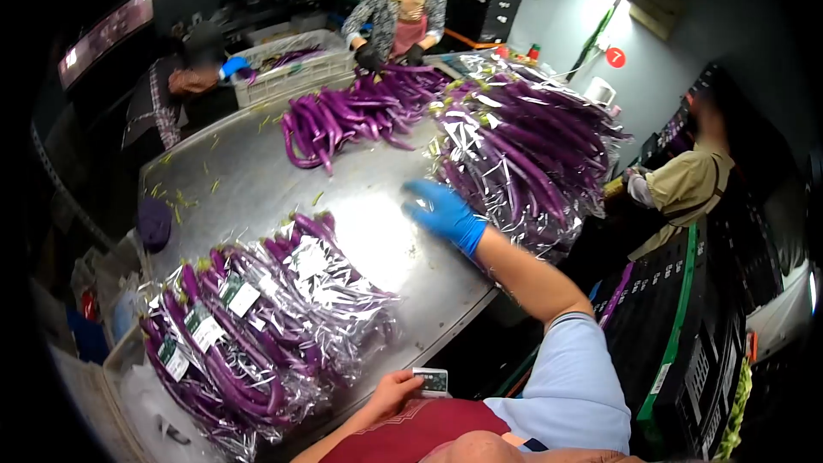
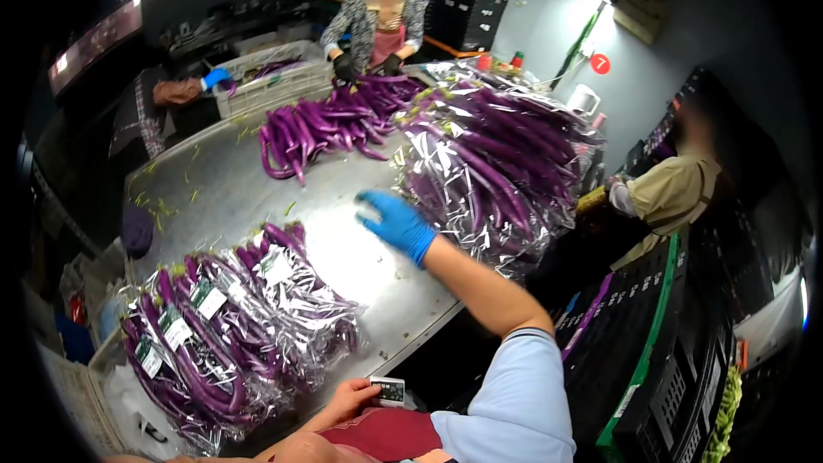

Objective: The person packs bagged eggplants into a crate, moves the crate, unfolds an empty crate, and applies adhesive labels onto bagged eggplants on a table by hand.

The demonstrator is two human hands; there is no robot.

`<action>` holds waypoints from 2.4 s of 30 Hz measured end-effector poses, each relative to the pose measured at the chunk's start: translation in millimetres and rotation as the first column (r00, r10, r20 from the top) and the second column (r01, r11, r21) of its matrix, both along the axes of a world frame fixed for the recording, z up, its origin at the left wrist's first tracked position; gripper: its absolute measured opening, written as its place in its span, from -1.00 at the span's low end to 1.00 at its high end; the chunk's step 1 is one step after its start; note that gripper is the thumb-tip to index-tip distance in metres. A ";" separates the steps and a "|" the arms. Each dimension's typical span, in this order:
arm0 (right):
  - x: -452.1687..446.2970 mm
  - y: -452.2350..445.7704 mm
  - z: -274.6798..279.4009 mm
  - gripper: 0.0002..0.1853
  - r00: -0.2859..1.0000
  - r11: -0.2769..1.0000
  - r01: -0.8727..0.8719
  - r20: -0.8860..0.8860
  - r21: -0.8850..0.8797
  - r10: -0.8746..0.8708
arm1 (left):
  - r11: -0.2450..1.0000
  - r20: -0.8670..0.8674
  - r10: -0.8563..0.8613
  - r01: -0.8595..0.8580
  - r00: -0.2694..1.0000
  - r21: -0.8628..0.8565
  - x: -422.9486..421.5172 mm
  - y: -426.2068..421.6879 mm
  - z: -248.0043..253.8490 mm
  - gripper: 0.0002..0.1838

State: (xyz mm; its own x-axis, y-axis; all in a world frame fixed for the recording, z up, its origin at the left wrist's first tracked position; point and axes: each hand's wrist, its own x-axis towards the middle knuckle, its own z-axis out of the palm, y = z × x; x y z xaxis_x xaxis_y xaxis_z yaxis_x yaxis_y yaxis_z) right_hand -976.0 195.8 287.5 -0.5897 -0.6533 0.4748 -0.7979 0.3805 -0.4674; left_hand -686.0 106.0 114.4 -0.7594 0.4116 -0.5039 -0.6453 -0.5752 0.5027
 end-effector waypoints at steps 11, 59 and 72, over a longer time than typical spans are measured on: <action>-175.2 257.7 157.7 -0.52 0.456 0.331 0.890 -0.595 0.314 -0.662 | 0.997 0.014 -0.073 0.074 0.997 -0.017 -29.2 16.6 -0.4 -0.81; 141.9 12.4 -60.6 -0.48 0.630 0.563 -0.742 0.665 0.364 0.401 | 0.990 -0.134 0.133 -0.125 0.982 0.067 8.6 -23.6 70.6 -0.79; 140.2 55.7 -86.6 -0.61 0.851 0.756 -0.452 0.481 0.473 0.208 | 0.988 -0.100 -0.153 0.152 0.983 -0.020 30.3 -3.1 25.7 -0.77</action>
